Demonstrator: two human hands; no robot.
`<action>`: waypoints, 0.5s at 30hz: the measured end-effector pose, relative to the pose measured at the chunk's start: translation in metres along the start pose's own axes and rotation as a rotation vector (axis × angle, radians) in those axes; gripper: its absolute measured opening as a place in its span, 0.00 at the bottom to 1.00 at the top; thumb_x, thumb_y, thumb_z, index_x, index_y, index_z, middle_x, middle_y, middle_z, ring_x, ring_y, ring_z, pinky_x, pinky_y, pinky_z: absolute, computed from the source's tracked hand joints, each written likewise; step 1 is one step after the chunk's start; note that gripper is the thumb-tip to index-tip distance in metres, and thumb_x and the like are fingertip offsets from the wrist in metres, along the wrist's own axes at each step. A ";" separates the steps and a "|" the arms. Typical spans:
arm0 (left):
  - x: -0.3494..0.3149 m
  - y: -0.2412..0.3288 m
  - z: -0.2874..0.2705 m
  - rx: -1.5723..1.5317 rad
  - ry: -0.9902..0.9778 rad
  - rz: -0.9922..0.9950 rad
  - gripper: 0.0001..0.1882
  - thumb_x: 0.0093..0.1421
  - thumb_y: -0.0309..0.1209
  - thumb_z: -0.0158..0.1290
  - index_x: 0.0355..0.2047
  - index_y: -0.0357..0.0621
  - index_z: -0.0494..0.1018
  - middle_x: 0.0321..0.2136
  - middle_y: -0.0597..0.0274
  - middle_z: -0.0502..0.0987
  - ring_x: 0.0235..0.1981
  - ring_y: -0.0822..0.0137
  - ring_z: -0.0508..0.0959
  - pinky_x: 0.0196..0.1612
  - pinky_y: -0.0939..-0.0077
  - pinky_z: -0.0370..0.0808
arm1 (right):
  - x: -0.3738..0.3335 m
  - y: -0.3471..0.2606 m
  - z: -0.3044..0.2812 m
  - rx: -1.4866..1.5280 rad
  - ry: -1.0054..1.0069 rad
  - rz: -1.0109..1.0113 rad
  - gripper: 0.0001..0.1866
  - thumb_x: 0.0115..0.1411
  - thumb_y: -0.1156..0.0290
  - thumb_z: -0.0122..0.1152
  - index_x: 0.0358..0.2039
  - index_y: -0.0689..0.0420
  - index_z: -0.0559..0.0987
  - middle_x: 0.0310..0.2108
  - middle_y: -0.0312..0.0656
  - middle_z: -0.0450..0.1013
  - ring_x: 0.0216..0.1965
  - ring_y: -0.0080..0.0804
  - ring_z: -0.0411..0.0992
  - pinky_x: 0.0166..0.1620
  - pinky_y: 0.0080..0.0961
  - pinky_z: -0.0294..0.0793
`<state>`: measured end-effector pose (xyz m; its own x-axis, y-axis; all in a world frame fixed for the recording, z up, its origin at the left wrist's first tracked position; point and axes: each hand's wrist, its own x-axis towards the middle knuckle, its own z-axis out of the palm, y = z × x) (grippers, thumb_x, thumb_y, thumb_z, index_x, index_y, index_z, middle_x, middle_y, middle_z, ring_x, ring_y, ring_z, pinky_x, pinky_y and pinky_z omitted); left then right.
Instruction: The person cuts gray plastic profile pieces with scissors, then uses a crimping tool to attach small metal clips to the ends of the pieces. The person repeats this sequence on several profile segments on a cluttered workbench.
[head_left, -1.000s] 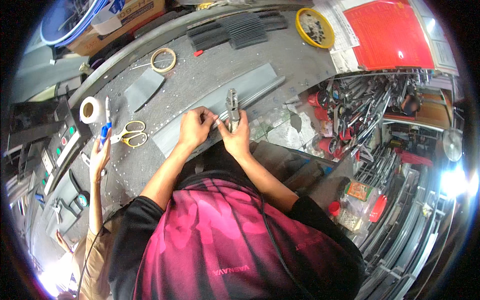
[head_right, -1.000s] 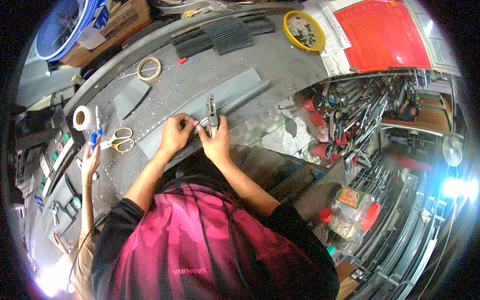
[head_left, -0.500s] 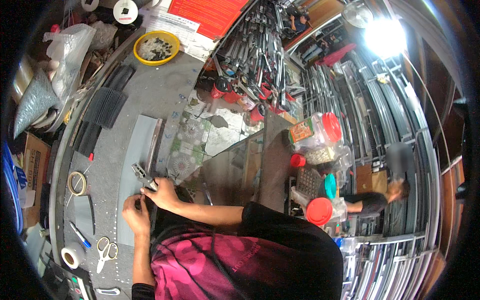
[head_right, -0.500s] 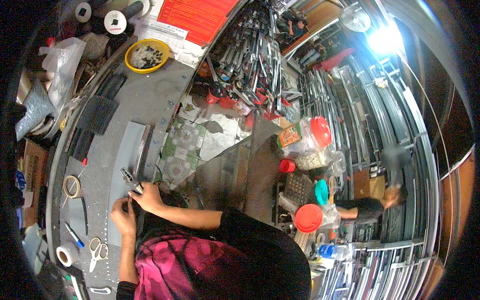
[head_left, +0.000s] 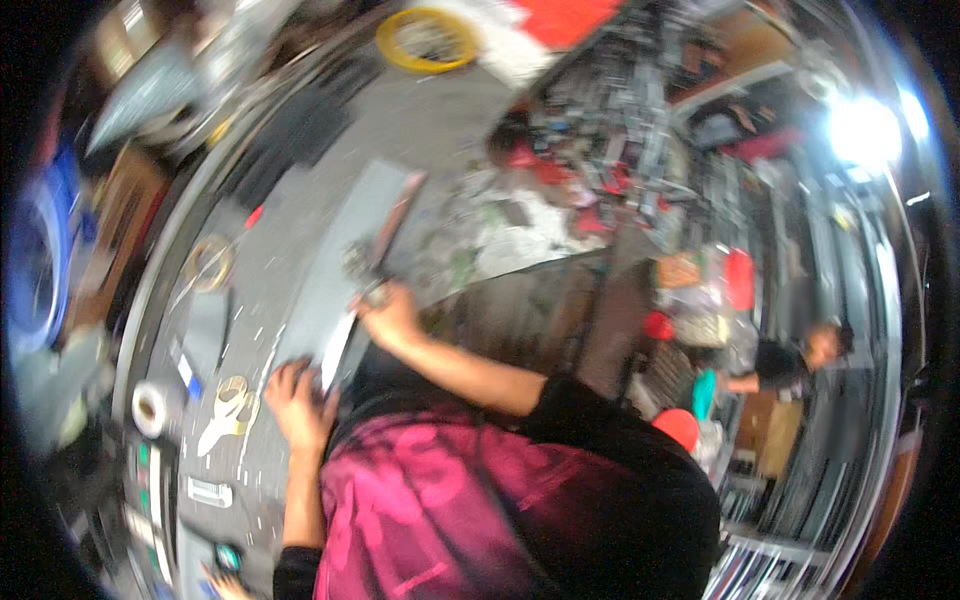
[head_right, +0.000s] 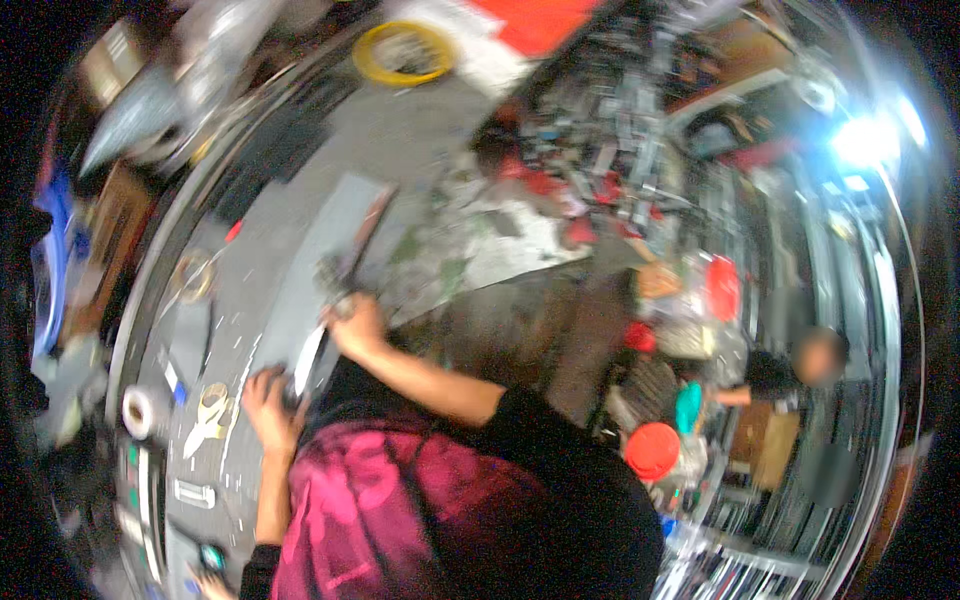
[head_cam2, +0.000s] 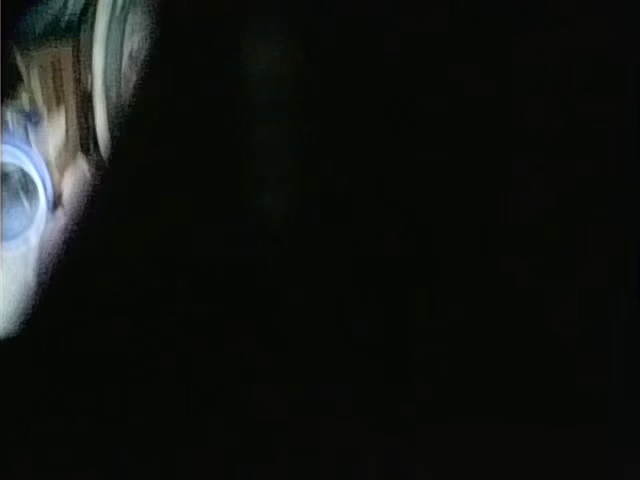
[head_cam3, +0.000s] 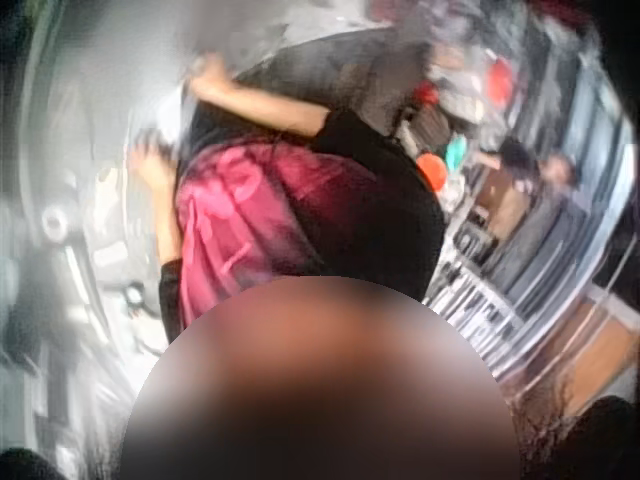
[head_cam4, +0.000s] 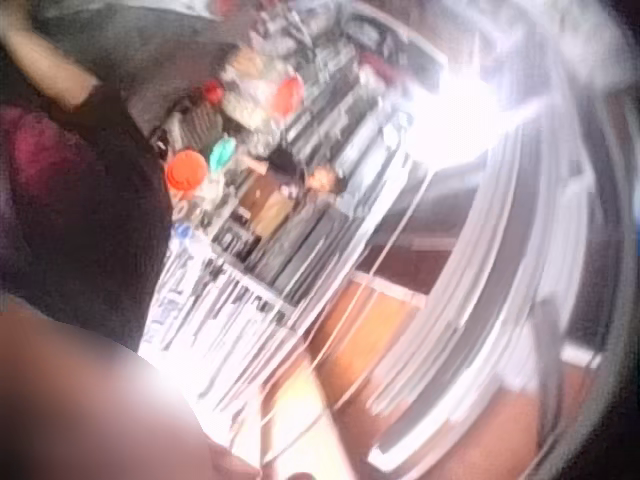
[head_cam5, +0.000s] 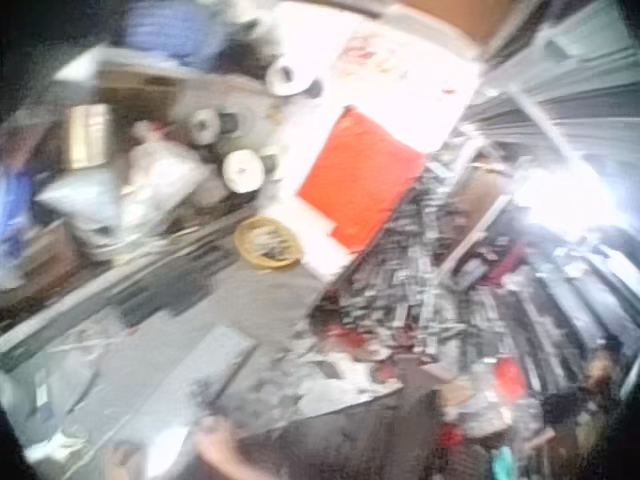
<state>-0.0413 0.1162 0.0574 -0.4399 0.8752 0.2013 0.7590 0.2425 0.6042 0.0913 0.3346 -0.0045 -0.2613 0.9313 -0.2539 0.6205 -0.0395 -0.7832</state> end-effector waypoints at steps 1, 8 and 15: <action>-0.013 -0.004 -0.005 0.068 -0.010 -0.019 0.23 0.50 0.35 0.76 0.46 0.46 0.83 0.59 0.57 0.82 0.66 0.44 0.75 0.68 0.41 0.68 | -0.001 0.000 -0.001 0.132 0.021 -0.031 0.21 0.62 0.56 0.82 0.39 0.62 0.86 0.33 0.51 0.86 0.36 0.48 0.84 0.44 0.49 0.82; -0.034 -0.002 -0.001 0.056 0.166 -0.078 0.16 0.55 0.34 0.76 0.44 0.48 0.87 0.49 0.63 0.84 0.53 0.53 0.81 0.55 0.52 0.72 | 0.049 -0.036 -0.030 0.480 -0.087 0.091 0.07 0.68 0.74 0.77 0.41 0.62 0.85 0.31 0.38 0.83 0.26 0.25 0.79 0.29 0.26 0.78; -0.031 0.015 0.002 -0.083 0.270 -0.278 0.13 0.56 0.30 0.75 0.43 0.48 0.91 0.46 0.64 0.85 0.46 0.57 0.83 0.54 0.60 0.76 | 0.061 -0.056 -0.036 0.370 -0.121 0.013 0.09 0.69 0.73 0.76 0.43 0.66 0.85 0.33 0.41 0.85 0.28 0.26 0.81 0.30 0.25 0.81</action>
<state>-0.0150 0.0932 0.0587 -0.7424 0.6361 0.2101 0.5565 0.4109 0.7221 0.0677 0.4064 0.0440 -0.3544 0.8812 -0.3130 0.3212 -0.1996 -0.9257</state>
